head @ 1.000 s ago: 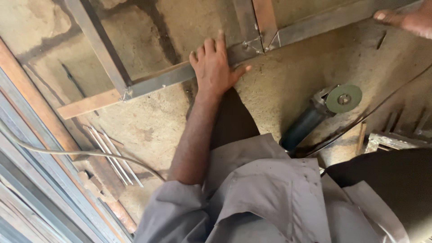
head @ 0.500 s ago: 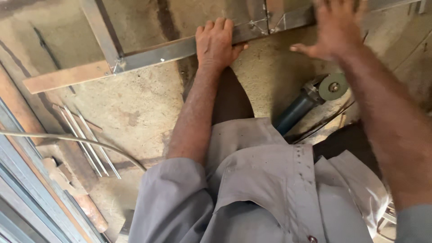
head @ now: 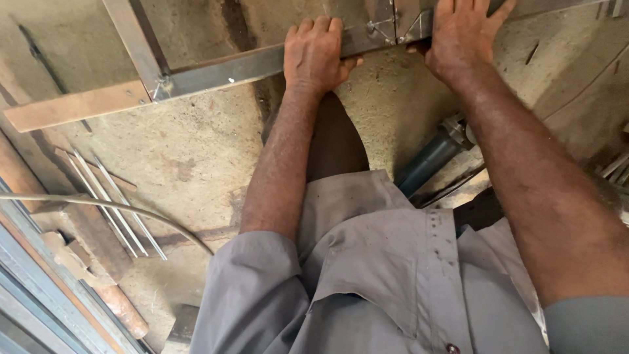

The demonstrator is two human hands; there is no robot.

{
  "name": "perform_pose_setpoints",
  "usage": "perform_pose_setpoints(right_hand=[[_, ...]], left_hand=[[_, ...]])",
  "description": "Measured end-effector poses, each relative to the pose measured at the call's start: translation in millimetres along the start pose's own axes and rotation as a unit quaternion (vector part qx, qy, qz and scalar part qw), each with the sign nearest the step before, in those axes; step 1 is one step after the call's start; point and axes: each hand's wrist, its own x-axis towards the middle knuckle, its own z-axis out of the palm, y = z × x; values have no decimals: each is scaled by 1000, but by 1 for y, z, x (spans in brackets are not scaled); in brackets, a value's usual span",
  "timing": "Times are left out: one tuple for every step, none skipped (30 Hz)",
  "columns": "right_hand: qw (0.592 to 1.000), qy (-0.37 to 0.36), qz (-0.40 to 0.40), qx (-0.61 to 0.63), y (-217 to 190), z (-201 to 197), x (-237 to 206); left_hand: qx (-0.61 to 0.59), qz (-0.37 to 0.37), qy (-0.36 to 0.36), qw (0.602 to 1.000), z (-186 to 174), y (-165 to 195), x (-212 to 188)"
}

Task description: The person sits on the floor and uses an angle grinder to grind the welded joints of a square steel tube frame, producing sparks. They then reposition and turn the frame with both hands to reach other joints, and later pick the grinder back up to grind another spot.

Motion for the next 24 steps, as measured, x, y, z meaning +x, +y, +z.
perform_pose_setpoints(right_hand=[[1000,-8,4,-1,-1,1,0],[1000,-13,8,-1,-1,1,-1],[1000,-15,12,-2,-1,0,0],[1000,-2,6,-17,-1,-1,0],[999,9,0,-32,-2,-1,0],[999,21,-5,-47,-2,-2,1],[999,16,-3,-44,-2,-3,1],[999,9,1,-40,-3,-3,1],[999,3,4,-37,-3,-3,1],[1000,-6,12,-17,-2,-3,1],[1000,-18,19,4,-2,-2,1],[999,-29,26,26,-2,-1,0],[1000,-23,19,9,-2,0,0],[1000,-16,13,-10,-1,1,0],[1000,-10,6,-28,-1,1,0],[999,-1,2,-33,-1,1,0],[999,6,-4,-38,-2,1,1],[999,15,-11,-42,-2,0,1],[999,22,-10,-43,-3,-1,0],[999,30,-9,-45,-4,-3,-1],[998,37,-6,-47,-5,-6,-2],[998,19,-1,-56,-6,-8,-1],[998,2,4,-67,-7,-10,-1],[997,-14,8,-77,-7,-12,0]], left_hand=[[-1,2,3,1000,0,0,-1],[0,0,0,1000,-1,0,-1],[2,-1,0,1000,-1,0,0],[2,-1,-1,1000,-1,0,0],[2,0,-1,1000,-2,1,0],[1,0,0,1000,-2,1,1],[2,0,1,1000,-2,1,1],[7,-1,-4,1000,-2,1,2],[12,-3,-9,1000,-1,1,2],[16,-4,-14,1000,0,1,2],[13,-2,-12,1000,0,1,2],[11,0,-11,1000,1,0,1],[9,4,-7,1000,2,-1,1],[13,7,-6,1000,3,-1,1],[16,10,-5,1000,3,-2,1],[19,12,-5,1000,4,-2,1],[19,16,0,1000,4,-3,1],[20,21,5,1000,4,-3,1],[22,26,10,999,3,-3,1],[20,19,6,1000,3,-3,2],[17,13,2,1000,2,-2,2],[14,8,-3,1000,1,-1,3],[15,7,-9,1000,0,0,3],[16,4,-14,1000,-1,1,4]])
